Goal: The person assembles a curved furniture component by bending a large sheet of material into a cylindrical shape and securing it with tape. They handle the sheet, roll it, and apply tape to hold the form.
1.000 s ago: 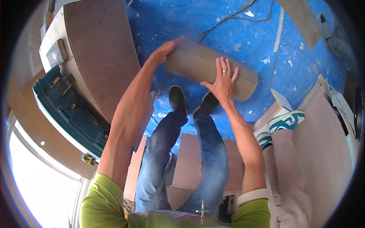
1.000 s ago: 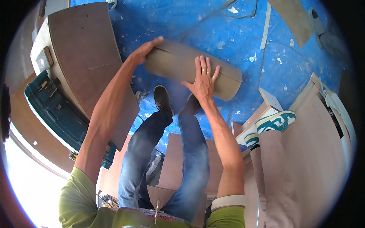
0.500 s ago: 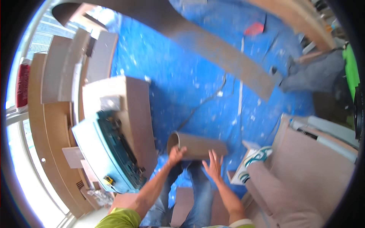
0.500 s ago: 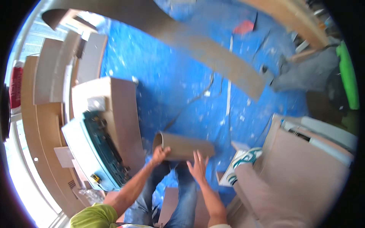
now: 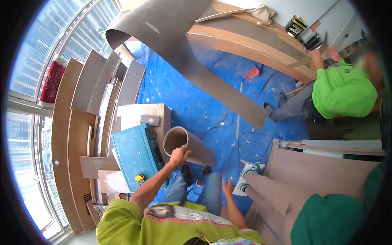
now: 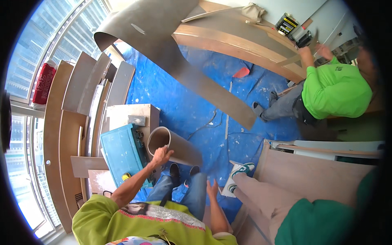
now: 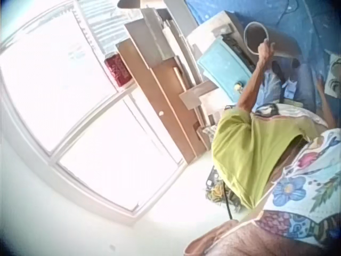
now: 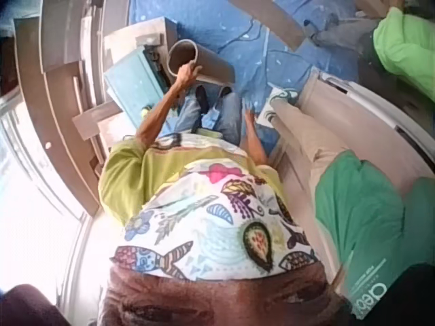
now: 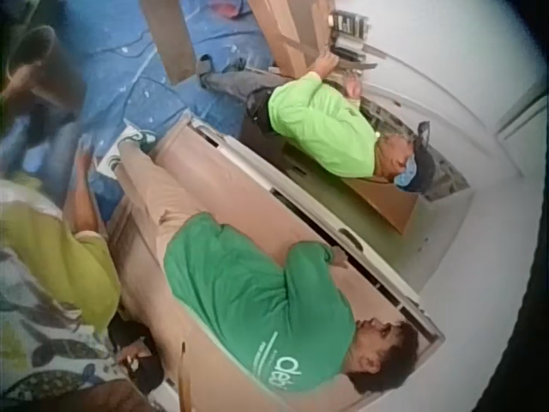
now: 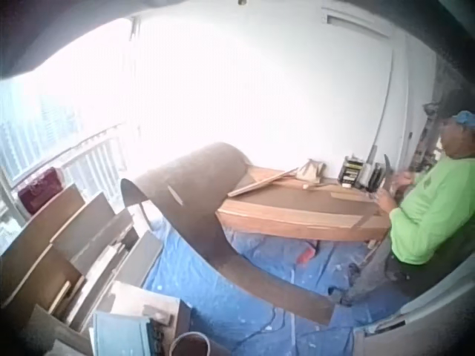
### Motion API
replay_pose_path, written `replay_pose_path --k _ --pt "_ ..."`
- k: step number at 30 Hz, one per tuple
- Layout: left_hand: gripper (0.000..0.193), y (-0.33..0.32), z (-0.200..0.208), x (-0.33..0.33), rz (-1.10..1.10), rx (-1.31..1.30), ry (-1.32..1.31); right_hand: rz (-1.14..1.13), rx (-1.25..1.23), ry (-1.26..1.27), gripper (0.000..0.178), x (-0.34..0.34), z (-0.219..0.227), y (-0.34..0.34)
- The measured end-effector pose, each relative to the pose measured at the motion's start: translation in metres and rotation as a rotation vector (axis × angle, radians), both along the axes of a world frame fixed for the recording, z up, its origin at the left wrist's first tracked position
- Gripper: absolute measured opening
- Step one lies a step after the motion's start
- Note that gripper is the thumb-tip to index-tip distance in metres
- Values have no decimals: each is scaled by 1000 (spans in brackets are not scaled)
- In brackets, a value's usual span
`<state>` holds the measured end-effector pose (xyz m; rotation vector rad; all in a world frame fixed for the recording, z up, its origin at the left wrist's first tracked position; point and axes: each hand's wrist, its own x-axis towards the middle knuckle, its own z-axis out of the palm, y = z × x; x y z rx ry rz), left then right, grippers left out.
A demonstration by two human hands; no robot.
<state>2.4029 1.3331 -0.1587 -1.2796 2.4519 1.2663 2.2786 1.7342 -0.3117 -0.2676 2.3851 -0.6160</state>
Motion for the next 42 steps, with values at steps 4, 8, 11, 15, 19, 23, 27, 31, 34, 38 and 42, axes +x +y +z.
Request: replay_pose_path --k 4,8,11,15,19,23,27,31,34,38,42 --pt "36 -25 33 -7 90 -77 50 -699 -251 -950 73 -3 40 -26" --pt "38 -50 45 -30 238 -63 62 -590 -290 -1155 66 -44 104 -92" --pt "44 -77 47 -45 399 -47 20 -367 -252 -1090 61 -83 93 -140" --pt "49 -110 38 -78 506 -88 -34 -334 -300 -868 59 -176 66 -217" --pt "49 -156 49 -126 483 -206 -100 -329 -314 -666 58 -280 81 -329" --pt "47 -220 91 -211 415 -197 16 -46 -497 -354 61 -395 60 -399" --pt "41 -293 129 -276 345 -152 78 -142 -538 -357 60 -443 97 -458" --pt "38 -371 165 -367 186 -211 259 -198 -560 -294 60 -458 81 -463" --pt "43 -437 178 -409 101 -240 365 -276 -556 -348 60 -437 105 -493" --pt "41 -509 217 -460 -26 -126 316 -500 -591 -368 60 -430 179 -537" --pt "40 -548 243 -499 -210 -129 317 -506 -718 -100 58 -485 208 -577"
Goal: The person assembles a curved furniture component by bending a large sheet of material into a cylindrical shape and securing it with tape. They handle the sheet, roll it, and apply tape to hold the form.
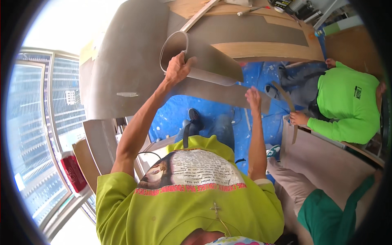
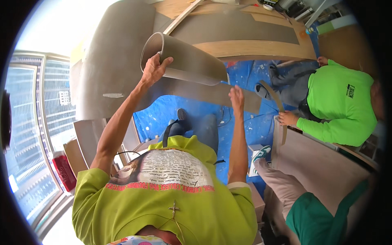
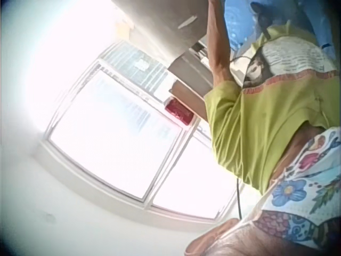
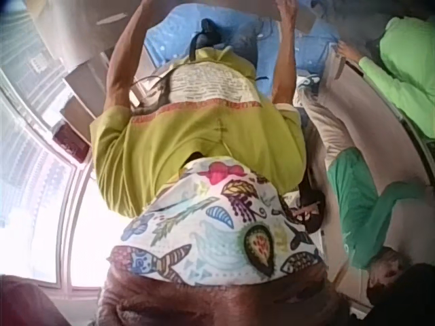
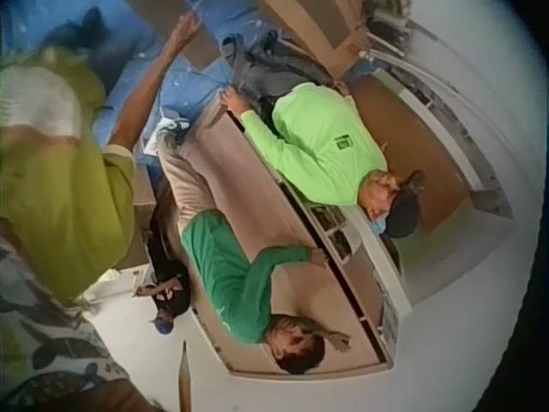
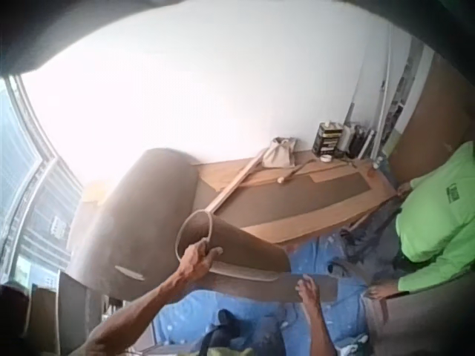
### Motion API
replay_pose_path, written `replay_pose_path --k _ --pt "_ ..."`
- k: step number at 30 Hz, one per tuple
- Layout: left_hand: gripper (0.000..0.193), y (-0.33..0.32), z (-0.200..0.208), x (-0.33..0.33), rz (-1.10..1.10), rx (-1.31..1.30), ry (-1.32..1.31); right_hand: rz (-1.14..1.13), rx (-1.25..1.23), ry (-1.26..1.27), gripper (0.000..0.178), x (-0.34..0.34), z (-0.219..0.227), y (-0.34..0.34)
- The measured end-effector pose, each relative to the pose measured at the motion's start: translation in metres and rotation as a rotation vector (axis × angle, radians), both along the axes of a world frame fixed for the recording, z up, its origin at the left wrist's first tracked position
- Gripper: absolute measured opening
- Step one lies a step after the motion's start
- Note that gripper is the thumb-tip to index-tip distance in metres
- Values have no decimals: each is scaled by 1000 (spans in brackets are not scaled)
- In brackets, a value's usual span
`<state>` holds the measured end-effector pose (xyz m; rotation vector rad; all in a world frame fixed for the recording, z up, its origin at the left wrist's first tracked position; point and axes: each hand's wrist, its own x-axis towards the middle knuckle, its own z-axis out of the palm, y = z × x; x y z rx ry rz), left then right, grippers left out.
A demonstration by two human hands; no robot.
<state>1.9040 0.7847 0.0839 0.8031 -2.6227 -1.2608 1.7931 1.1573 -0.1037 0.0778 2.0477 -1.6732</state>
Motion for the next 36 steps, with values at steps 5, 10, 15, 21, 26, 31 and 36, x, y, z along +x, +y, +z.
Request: replay_pose_path --k 5,10,15,21,26,31,36 --pt "38 -23 30 -27 -190 -26 -19 -11 -25 230 52 -57 45 -84" --pt "27 -19 39 -37 -350 -259 -51 61 -165 257 48 -70 54 -171" --pt "29 -15 53 -48 -406 -177 -269 220 -370 223 47 -43 88 -233" --pt "32 -7 81 -79 -544 -279 -488 156 -309 897 38 -60 146 -248" --pt "34 -13 104 -102 -621 -322 -476 371 -395 1293 15 -109 181 -276" --pt "31 -20 119 -121 -564 -344 -370 246 -442 1433 15 -140 197 -294" --pt "29 -17 105 -132 -528 -407 -299 263 -402 1493 18 -154 196 -289"
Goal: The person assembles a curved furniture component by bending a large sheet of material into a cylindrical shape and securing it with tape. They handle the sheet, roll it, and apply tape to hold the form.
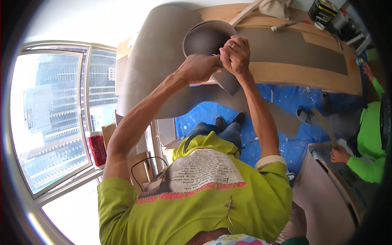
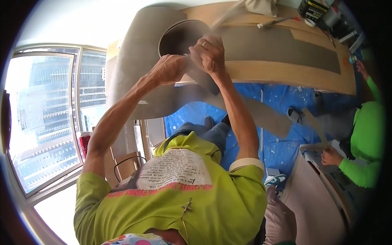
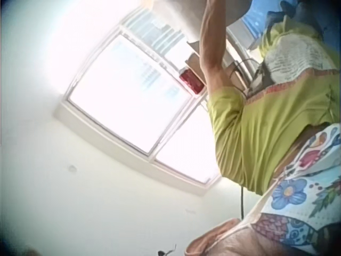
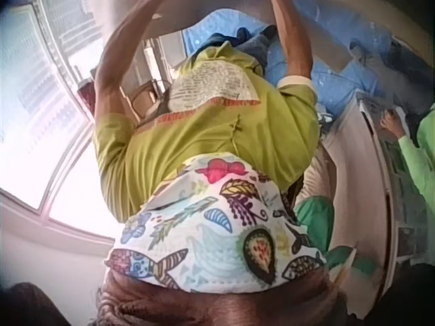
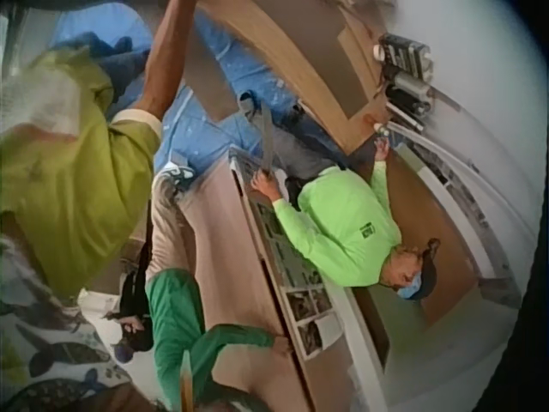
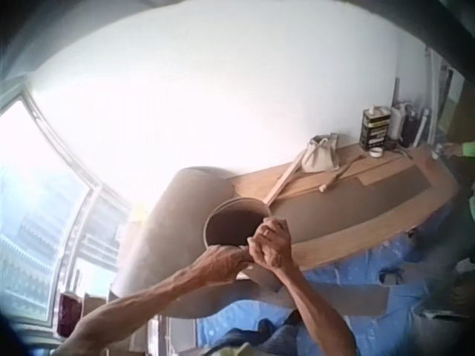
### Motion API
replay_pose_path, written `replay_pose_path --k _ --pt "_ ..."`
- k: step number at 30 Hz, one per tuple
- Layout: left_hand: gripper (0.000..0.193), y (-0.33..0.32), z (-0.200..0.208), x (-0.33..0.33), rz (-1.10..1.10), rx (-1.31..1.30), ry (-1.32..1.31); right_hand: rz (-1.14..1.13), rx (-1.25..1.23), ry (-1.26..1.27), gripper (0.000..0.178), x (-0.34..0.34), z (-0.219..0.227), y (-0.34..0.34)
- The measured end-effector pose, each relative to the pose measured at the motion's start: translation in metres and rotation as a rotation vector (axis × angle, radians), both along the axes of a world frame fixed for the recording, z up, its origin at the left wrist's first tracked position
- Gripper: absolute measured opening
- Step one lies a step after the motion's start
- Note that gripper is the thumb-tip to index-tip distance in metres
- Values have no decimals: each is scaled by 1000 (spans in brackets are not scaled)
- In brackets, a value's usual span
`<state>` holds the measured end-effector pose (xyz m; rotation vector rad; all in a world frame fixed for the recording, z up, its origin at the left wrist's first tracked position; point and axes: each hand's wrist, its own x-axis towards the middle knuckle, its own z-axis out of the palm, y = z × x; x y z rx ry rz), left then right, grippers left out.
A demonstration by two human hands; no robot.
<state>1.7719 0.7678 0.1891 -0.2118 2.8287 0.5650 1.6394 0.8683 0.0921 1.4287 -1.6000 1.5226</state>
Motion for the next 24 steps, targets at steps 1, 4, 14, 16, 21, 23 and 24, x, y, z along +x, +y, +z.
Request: replay_pose_path --k 1,4,14,16,21,23,24 --pt "28 -1 -18 1 -31 -19 43 3 39 7 18 -1 -9 3" --pt "28 6 -41 4 -69 -77 11 34 154 -24 19 1 -16 17" --pt "25 0 -51 4 -142 -28 184 -52 382 -183 37 35 11 64" --pt "31 3 -50 -4 -179 -39 189 -168 315 -252 38 63 12 62" --pt "11 -10 -87 2 -105 167 440 -214 270 -258 33 153 41 17" --pt "9 -17 -93 8 -137 209 598 -165 295 -220 31 183 59 -14" --pt "9 -15 -99 11 -127 214 646 -108 316 -217 30 196 68 -28"
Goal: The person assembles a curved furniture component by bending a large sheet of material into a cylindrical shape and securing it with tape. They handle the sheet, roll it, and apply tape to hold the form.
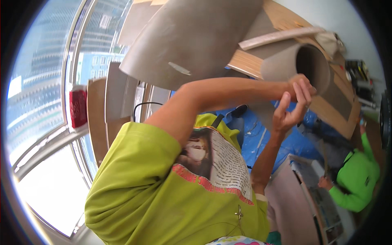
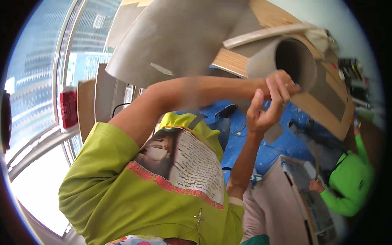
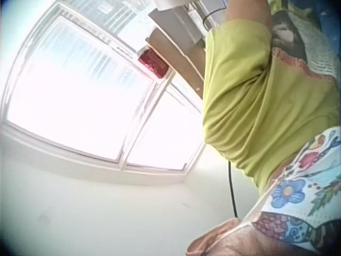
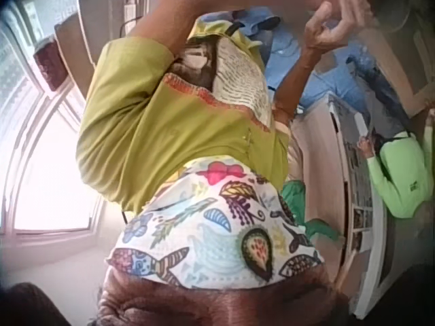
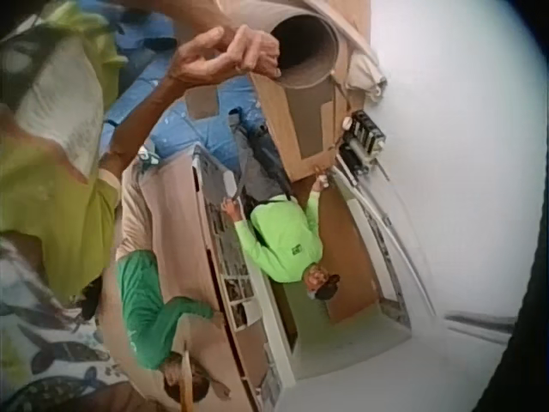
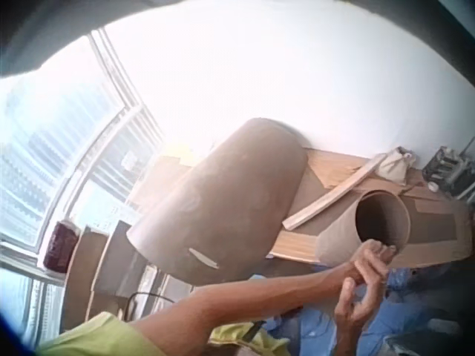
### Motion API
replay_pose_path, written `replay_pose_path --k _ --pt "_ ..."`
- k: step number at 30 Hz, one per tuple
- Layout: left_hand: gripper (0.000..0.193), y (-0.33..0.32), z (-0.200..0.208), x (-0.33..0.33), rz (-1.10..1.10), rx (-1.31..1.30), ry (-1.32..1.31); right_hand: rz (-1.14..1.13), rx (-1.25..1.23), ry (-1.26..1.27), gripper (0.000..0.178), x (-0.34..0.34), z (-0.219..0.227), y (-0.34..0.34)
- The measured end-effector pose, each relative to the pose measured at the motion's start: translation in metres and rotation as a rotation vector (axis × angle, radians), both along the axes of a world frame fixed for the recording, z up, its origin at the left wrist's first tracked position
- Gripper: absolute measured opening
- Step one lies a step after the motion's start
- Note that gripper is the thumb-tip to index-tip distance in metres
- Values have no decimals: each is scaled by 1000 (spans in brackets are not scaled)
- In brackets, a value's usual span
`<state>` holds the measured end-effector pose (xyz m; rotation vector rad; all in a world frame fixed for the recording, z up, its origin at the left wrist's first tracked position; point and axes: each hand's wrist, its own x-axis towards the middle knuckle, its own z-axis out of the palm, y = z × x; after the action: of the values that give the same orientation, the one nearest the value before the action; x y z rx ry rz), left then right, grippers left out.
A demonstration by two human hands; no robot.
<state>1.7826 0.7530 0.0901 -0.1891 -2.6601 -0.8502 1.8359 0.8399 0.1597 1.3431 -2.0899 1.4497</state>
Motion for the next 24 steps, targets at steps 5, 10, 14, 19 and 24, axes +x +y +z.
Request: replay_pose_path --k 5,10,14,19,24 --pt "9 16 -24 13 43 106 126 279 145 -67 26 62 41 -72" --pt "8 10 -30 20 62 138 201 634 336 -52 30 116 79 -113" --pt "8 3 -49 10 10 117 210 710 500 -42 38 130 83 -127" --pt "8 -11 -59 13 18 109 219 660 511 -126 37 129 82 -130" --pt "8 -18 -69 16 36 118 211 616 488 -205 36 134 82 -134"
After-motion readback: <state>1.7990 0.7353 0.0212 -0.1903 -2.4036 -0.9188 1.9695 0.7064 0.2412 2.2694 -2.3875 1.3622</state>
